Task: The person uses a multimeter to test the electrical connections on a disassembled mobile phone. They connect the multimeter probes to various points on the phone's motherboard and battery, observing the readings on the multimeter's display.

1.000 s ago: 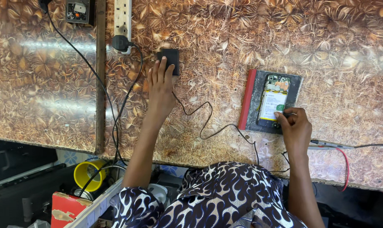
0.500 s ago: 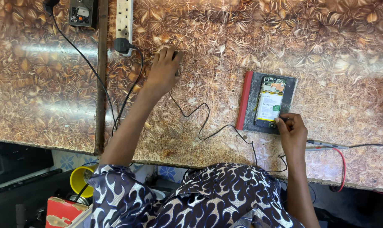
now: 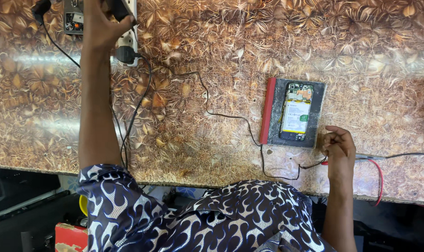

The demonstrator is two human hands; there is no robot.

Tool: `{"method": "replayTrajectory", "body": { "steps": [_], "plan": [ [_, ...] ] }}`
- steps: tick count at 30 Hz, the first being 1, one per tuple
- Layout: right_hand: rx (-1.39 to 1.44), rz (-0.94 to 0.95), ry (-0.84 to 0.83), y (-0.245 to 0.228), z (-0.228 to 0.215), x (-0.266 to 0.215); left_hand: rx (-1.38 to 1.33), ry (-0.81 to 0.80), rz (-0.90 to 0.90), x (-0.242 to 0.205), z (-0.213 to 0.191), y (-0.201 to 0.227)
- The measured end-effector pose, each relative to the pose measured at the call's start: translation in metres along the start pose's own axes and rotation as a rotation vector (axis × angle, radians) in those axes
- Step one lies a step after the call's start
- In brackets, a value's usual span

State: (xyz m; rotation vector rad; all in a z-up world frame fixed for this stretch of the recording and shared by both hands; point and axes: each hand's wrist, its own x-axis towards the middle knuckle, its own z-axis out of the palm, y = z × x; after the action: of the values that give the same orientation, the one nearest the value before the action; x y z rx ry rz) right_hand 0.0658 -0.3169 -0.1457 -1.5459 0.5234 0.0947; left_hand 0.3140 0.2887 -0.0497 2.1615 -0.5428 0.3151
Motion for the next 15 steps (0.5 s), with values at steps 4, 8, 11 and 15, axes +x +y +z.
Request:
{"method": "replayTrajectory", "body": {
  "steps": [4,8,11,15],
  "plan": [
    [-0.003,-0.011,-0.01,0.002,-0.004,0.0,-0.001,-0.083,-0.143,-0.001,-0.012,-0.004],
    [0.042,0.001,-0.023,-0.002,-0.002,-0.004,-0.081,-0.115,-0.139,-0.001,-0.022,-0.017],
    [0.042,-0.008,-0.038,-0.001,-0.001,-0.002,-0.173,-0.118,-0.088,-0.003,-0.024,-0.031],
    [0.063,-0.035,-0.056,-0.005,0.003,-0.002,-0.125,-0.098,-0.105,-0.003,-0.02,-0.019]
  ]
}}
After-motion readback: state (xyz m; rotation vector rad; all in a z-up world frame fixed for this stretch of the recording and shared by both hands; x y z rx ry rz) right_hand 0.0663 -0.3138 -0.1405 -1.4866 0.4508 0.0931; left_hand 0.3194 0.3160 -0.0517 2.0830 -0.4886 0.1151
